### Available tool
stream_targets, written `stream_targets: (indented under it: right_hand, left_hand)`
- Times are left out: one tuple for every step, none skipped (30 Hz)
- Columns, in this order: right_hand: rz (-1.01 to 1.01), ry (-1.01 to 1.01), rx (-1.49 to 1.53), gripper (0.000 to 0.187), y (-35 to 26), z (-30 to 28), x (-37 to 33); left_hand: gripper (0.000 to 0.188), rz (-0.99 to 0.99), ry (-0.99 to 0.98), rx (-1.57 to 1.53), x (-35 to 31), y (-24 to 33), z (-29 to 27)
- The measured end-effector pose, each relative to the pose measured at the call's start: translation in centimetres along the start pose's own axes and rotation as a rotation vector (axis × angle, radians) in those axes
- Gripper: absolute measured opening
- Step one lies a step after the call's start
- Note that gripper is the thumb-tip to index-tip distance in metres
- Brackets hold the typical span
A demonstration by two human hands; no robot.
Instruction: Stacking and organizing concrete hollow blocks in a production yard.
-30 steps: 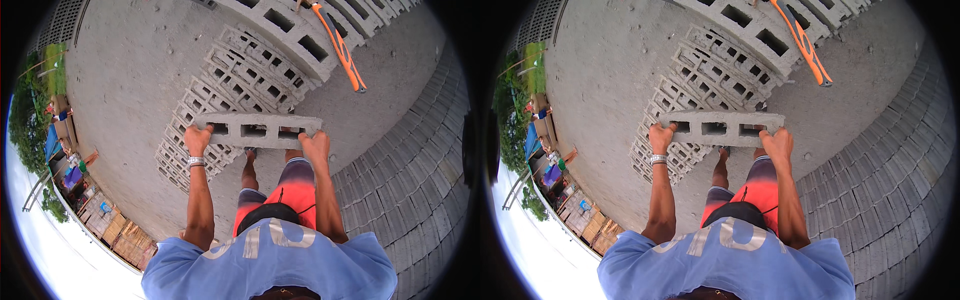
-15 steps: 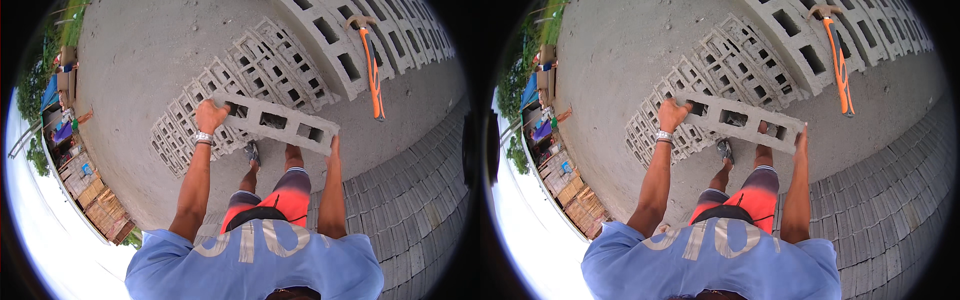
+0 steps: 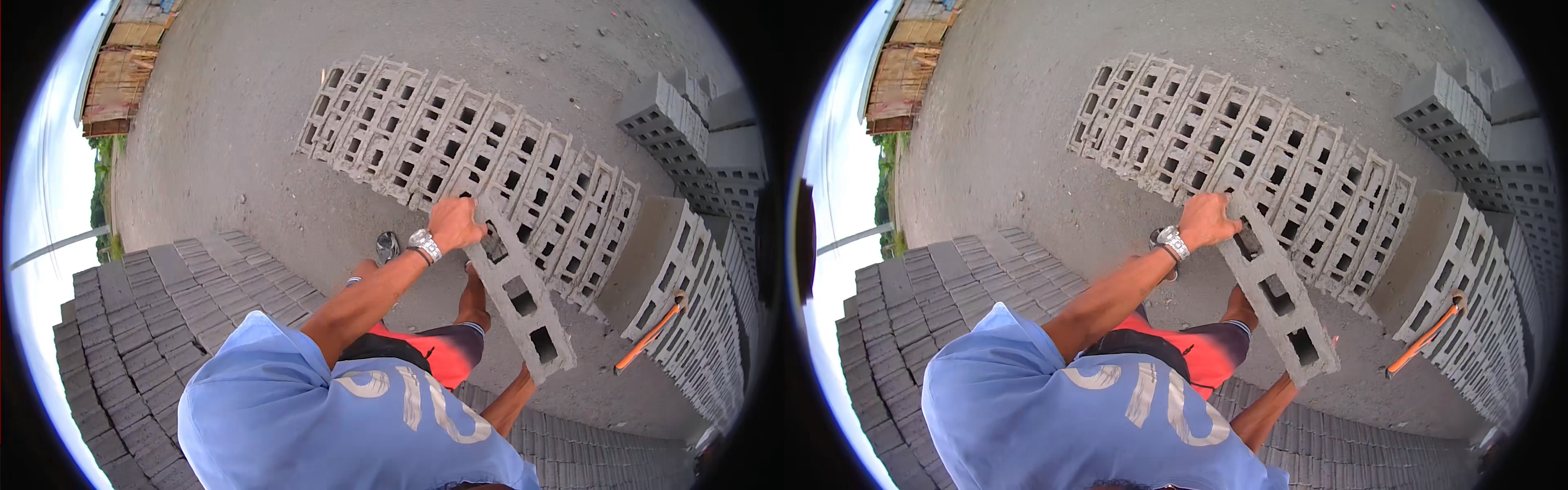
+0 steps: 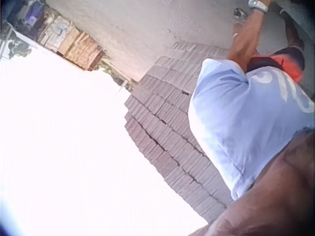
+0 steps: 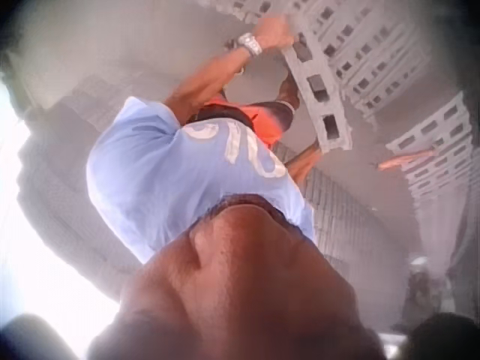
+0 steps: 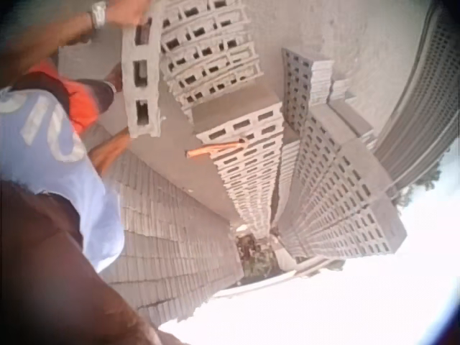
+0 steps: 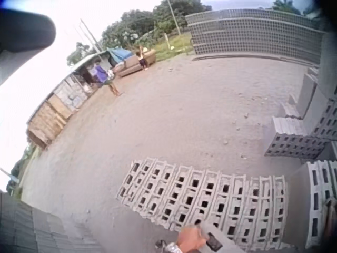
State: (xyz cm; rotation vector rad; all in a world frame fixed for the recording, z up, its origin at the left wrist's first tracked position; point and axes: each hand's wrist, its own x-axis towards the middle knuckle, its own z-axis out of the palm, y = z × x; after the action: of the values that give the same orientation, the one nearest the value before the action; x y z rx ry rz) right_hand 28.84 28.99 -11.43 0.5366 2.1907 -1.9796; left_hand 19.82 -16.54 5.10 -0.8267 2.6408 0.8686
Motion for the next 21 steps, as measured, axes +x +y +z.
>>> stream_targets:
  right_hand:
    - [0.051, -0.082, -0.034, 0.054, -1.0, -0.6, 0.2]
    - [0.099, -0.094, -0.049, 0.054, -2.2, -0.3, -0.8]
    - [0.14, -0.117, -0.06, 0.053, -3.7, 1.0, -1.4]
    - [0.168, -0.137, -0.074, 0.053, -5.3, 2.2, -2.1]
    - [0.188, -0.164, -0.091, 0.053, -7.0, 4.2, -3.0]
    - [0.196, -0.194, -0.102, 0.052, -8.6, 6.4, -3.9]
    - [0.201, -0.219, -0.109, 0.052, -10.2, 8.7, -5.0]
    - [0.202, -0.247, -0.12, 0.051, -11.7, 11.4, -6.4]
    - [0.204, -0.284, -0.128, 0.051, -13.2, 14.4, -7.8]
    - [0.202, -0.327, -0.134, 0.051, -14.5, 17.9, -9.1]
    - [0.2, -0.379, -0.143, 0.051, -15.9, 21.3, -10.6]
    - [0.186, -0.436, -0.148, 0.05, -17.3, 25.1, -11.8]
    - [0.172, -0.51, -0.151, 0.05, -18.4, 29.2, -12.6]
    - [0.166, -0.579, -0.152, 0.05, -19.5, 33.2, -13.5]
    - [0.152, -0.642, -0.155, 0.049, -20.8, 37.4, -14.8]
    - [0.147, -0.703, -0.154, 0.049, -22.0, 41.6, -16.4]
    - [0.133, -0.773, -0.159, 0.049, -23.2, 45.8, -17.8]
    - [0.12, -0.845, -0.159, 0.049, -24.0, 50.5, -19.3]
    - [0.107, -0.923, -0.162, 0.049, -25.0, 55.1, -20.7]
    - [0.102, -1.002, -0.16, 0.048, -25.8, 59.5, -22.2]
    - [0.095, -1.064, -0.159, 0.048, -26.4, 63.5, -23.6]
  left_hand:
    - [0.041, -0.014, 0.043, -0.077, -1.8, -2.6, -0.8]
    - [0.041, -0.065, 0.017, -0.117, -3.6, -5.4, -1.5]
    - [0.042, -0.129, -0.002, -0.158, -5.4, -8.5, -2.9]
    - [0.042, -0.163, 0.052, -0.2, -7.2, -11.1, -4.2]
    - [0.038, -0.227, 0.047, -0.246, -9.1, -13.7, -5.8]
    - [0.035, -0.285, 0.046, -0.294, -10.4, -16.3, -7.6]
    - [0.035, -0.32, 0.104, -0.332, -11.6, -19.2, -9.6]
    - [0.035, -0.367, 0.104, -0.371, -13.2, -21.9, -11.6]
    - [0.035, -0.413, 0.104, -0.41, -14.9, -24.6, -13.6]
    - [0.034, -0.473, 0.151, -0.432, -16.3, -27.4, -15.5]
    - [0.034, -0.515, 0.218, -0.459, -18.2, -30.3, -17.4]
    - [0.036, -0.534, 0.258, -0.48, -19.9, -32.9, -19.5]
    - [0.039, -0.561, 0.303, -0.494, -21.5, -35.5, -21.3]
    - [0.036, -0.602, 0.378, -0.521, -22.8, -38.0, -22.7]
    - [0.036, -0.647, 0.446, -0.53, -24.2, -40.1, -25.3]
    - [0.035, -0.7, 0.464, -0.549, -25.8, -41.7, -28.0]
    - [0.033, -0.752, 0.475, -0.568, -27.5, -43.5, -30.3]
    - [0.034, -0.788, 0.559, -0.548, -29.0, -45.3, -32.0]
    - [0.034, -0.826, 0.611, -0.546, -30.5, -47.3, -33.7]
    - [0.034, -0.867, 0.673, -0.576, -31.9, -49.0, -35.4]
    - [0.034, -0.903, 0.729, -0.606, -32.8, -50.6, -36.8]
